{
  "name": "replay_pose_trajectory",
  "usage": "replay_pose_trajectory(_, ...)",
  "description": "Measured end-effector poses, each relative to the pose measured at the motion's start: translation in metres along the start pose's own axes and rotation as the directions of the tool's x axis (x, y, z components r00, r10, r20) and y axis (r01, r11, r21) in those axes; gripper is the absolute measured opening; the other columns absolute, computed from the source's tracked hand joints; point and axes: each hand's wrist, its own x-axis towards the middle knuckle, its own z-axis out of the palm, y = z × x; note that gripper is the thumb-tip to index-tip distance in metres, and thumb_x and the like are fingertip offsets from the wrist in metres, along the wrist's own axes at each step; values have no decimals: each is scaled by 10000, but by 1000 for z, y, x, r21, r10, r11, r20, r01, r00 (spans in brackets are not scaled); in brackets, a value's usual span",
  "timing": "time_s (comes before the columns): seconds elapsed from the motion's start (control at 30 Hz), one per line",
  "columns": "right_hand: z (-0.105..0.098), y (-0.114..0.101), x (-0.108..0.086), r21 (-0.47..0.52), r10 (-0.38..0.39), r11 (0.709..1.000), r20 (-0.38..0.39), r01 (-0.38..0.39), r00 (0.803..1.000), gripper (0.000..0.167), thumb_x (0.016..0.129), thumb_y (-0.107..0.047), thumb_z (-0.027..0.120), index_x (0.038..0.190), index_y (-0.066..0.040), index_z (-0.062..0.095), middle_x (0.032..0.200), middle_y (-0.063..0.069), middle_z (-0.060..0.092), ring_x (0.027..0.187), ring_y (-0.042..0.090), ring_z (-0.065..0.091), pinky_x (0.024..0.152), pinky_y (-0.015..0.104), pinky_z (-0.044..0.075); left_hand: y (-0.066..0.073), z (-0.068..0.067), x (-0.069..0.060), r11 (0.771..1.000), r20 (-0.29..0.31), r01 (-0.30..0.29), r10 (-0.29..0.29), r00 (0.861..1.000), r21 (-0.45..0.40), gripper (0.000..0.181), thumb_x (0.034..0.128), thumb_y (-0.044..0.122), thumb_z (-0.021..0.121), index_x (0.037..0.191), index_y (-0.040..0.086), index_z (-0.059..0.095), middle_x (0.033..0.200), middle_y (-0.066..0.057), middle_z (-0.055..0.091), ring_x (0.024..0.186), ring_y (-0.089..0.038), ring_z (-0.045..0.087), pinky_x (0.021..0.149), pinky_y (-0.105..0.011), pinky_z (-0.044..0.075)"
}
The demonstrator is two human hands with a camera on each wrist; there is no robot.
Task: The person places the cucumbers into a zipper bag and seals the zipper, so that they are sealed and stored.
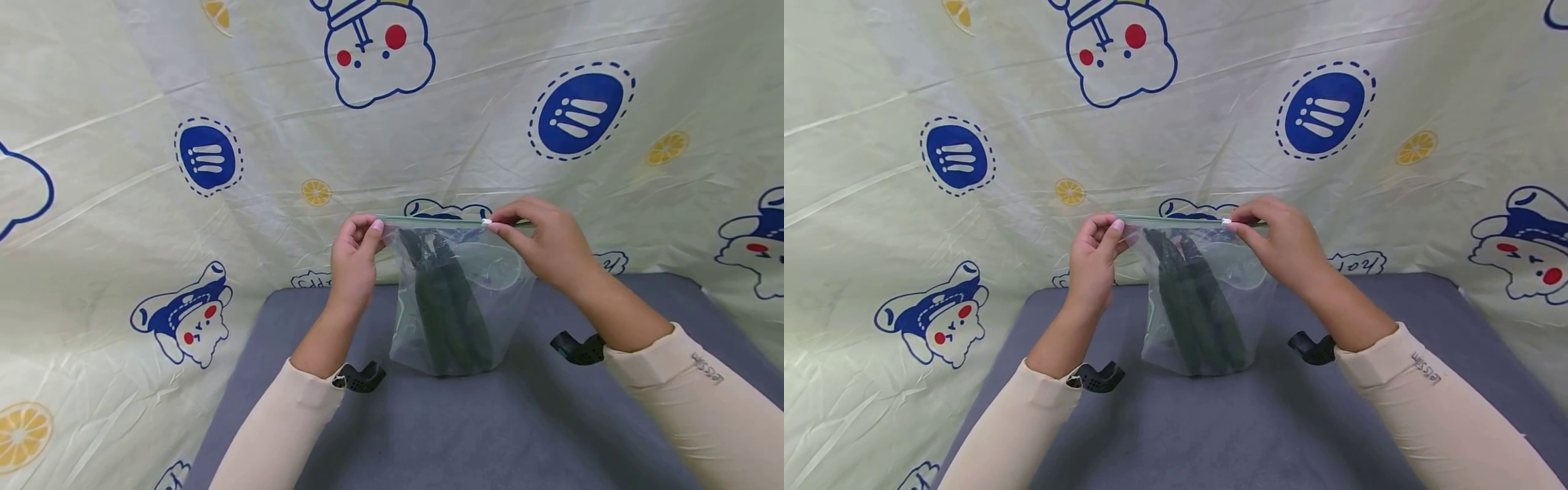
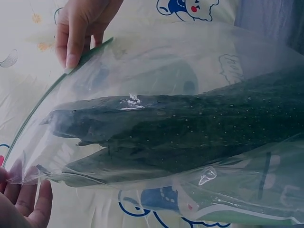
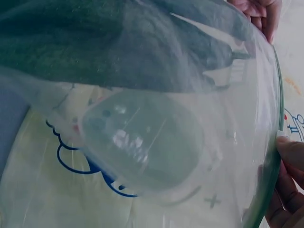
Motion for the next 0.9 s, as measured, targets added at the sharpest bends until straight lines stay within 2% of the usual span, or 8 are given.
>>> replay_pose_trajectory(0.37,-9,17,-6,-52,3,999,-38,-5,999,171,944,-200,715,1068,-88,749,1078,73,714,1025,227,643,816,214,444,-4,-7,-1,998,-3,-36,36,999,-50,87,1012,34,558,1093,19,586,938,6,636,926,-95,706,868,-292,604)
replay_pose_trajectory(0.63,-19,26,-12,-41,48,998,-52,-50,997,204,962,-240,692,1084,-85,745,1077,92,702,1006,236,616,781,243,409,-6,-15,0,999,-57,-19,17,998,-30,98,1014,30,550,1105,16,582,916,24,636,890,-68,692,841,-259,601)
replay_pose_trajectory(0.8,-27,33,-15,-49,79,995,-66,-82,995,214,962,-251,692,1088,-86,742,1085,98,705,1011,229,605,767,143,382,-5,-20,1,1000,-62,-3,3,998,-6,159,1019,35,539,1160,-10,597,945,17,626,913,-78,697,855,-272,603)
replay_pose_trajectory(0.9,-32,38,-16,-59,90,994,-74,-95,993,224,961,-261,693,1087,-82,742,1089,105,704,1006,176,581,755,118,373,-5,-22,2,1000,-63,6,-6,998,-5,193,1019,31,534,1185,-24,615,939,8,617,911,-83,703,860,-279,604)
